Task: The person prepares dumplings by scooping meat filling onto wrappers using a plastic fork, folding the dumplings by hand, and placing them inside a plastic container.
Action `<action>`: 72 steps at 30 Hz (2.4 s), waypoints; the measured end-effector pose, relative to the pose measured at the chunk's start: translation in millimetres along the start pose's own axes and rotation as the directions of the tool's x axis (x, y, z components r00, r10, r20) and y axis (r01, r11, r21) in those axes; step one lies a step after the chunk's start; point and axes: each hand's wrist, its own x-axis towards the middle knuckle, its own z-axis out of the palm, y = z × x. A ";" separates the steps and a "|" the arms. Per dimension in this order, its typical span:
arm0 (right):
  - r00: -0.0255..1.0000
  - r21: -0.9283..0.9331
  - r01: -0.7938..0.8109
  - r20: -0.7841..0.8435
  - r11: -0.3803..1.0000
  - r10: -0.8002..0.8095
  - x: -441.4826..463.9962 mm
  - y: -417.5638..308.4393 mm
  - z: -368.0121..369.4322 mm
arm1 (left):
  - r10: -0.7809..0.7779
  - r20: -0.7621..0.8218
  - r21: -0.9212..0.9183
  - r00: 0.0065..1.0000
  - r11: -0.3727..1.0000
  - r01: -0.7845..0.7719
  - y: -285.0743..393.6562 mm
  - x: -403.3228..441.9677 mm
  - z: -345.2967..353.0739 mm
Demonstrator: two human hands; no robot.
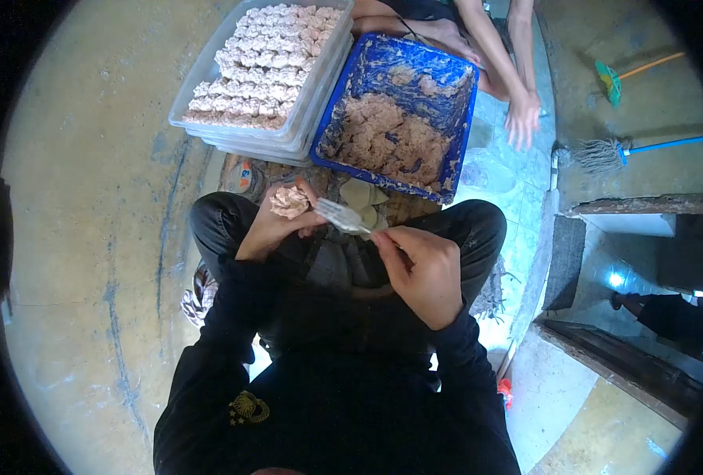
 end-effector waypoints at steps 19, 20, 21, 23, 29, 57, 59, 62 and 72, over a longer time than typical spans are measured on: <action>0.957 -0.329 0.103 0.292 0.939 -0.003 33.9 1.3 16.2 | 0.212 0.083 0.504 0.974 0.834 -0.225 -23.1 17.3 8.6; 0.956 -0.329 0.103 0.293 0.939 -0.002 33.7 -2.1 12.6 | 0.211 0.083 0.504 0.974 0.834 -0.223 -26.5 16.9 6.7; 0.952 -0.383 0.079 0.303 0.920 0.044 34.9 -9.8 4.9 | 0.238 0.107 0.525 0.965 0.811 -0.258 -26.2 17.5 6.2; 0.940 -0.441 0.088 0.333 0.893 0.073 36.0 -20.8 -0.2 | 0.284 0.104 0.538 0.953 0.790 -0.294 -26.0 19.2 4.6; 0.966 -0.383 0.116 0.259 0.917 -0.014 35.5 -12.1 15.7 | 0.230 0.122 0.351 0.966 0.900 -0.259 -20.3 21.3 7.7; 0.988 -0.363 0.100 0.150 0.926 -0.048 36.3 -22.2 15.4 | 0.287 -0.042 0.292 0.957 0.920 -0.263 -40.1 18.8 8.7; 0.991 -0.273 0.026 0.132 0.962 0.011 30.0 -21.6 7.6 | 0.348 -0.094 0.315 0.933 0.899 -0.304 -45.2 22.3 0.9; 0.985 -0.126 -0.121 0.111 0.985 0.135 17.2 -22.1 12.8 | 0.425 -0.195 0.341 0.884 0.874 -0.345 -43.4 18.6 3.5; 0.963 -0.006 -0.264 0.053 0.964 0.264 14.9 -0.4 41.3 | 0.608 -0.193 0.713 0.770 0.626 -0.316 -41.3 23.4 25.2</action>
